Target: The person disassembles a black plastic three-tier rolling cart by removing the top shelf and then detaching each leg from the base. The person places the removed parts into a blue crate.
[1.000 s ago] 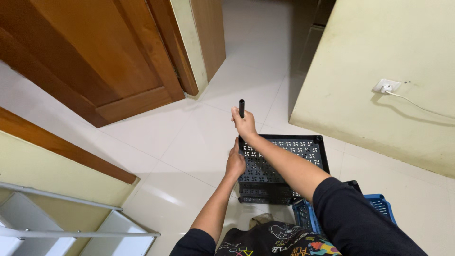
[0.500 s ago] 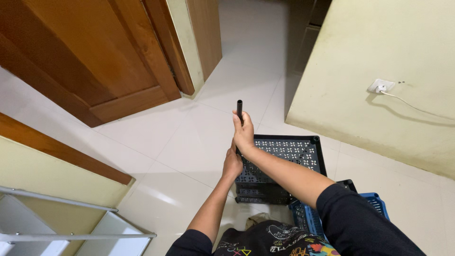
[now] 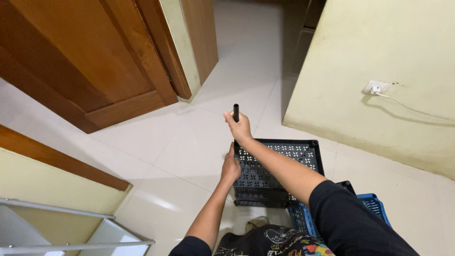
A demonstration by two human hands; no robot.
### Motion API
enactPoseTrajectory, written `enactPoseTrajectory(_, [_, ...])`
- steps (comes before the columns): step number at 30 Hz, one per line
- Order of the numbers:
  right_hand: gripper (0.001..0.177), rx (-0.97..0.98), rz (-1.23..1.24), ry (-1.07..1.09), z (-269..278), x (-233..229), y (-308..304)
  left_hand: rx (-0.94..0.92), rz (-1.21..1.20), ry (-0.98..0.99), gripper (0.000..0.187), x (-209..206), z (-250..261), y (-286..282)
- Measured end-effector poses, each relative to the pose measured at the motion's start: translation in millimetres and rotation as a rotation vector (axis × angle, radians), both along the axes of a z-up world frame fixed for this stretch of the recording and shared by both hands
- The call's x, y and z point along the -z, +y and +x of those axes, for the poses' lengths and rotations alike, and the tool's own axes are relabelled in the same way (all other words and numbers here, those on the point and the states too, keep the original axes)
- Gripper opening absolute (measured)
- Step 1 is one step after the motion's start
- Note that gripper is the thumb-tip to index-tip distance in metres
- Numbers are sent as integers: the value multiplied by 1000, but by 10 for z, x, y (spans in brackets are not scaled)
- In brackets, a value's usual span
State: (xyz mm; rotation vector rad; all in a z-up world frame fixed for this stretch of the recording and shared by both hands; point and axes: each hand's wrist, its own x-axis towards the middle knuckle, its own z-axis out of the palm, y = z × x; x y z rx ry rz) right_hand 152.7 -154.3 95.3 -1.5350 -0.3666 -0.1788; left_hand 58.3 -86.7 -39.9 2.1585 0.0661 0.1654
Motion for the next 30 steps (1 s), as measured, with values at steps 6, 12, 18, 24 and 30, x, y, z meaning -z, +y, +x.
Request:
enactPoseTrajectory(6, [26, -441, -9, 174, 175, -234, -310, -9, -16, 54, 78, -58, -2, -28])
enactPoseTrajectory(12, [28, 119, 0, -23, -186, 70, -44, -14, -38, 7, 75, -179, 5, -36])
enactPoseTrajectory(18, [34, 194, -12, -236, -373, 285, -26, -23, -84, -10, 67, -139, 18, -52])
enactPoseTrajectory(24, [31, 136, -57, -27, -171, 229, 43, -27, -51, 58, 72, -27, 62, -34])
enactPoseTrajectory(30, [38, 51, -26, 58, 122, 239, 0, -14, -26, 71, 77, -65, 68, -25])
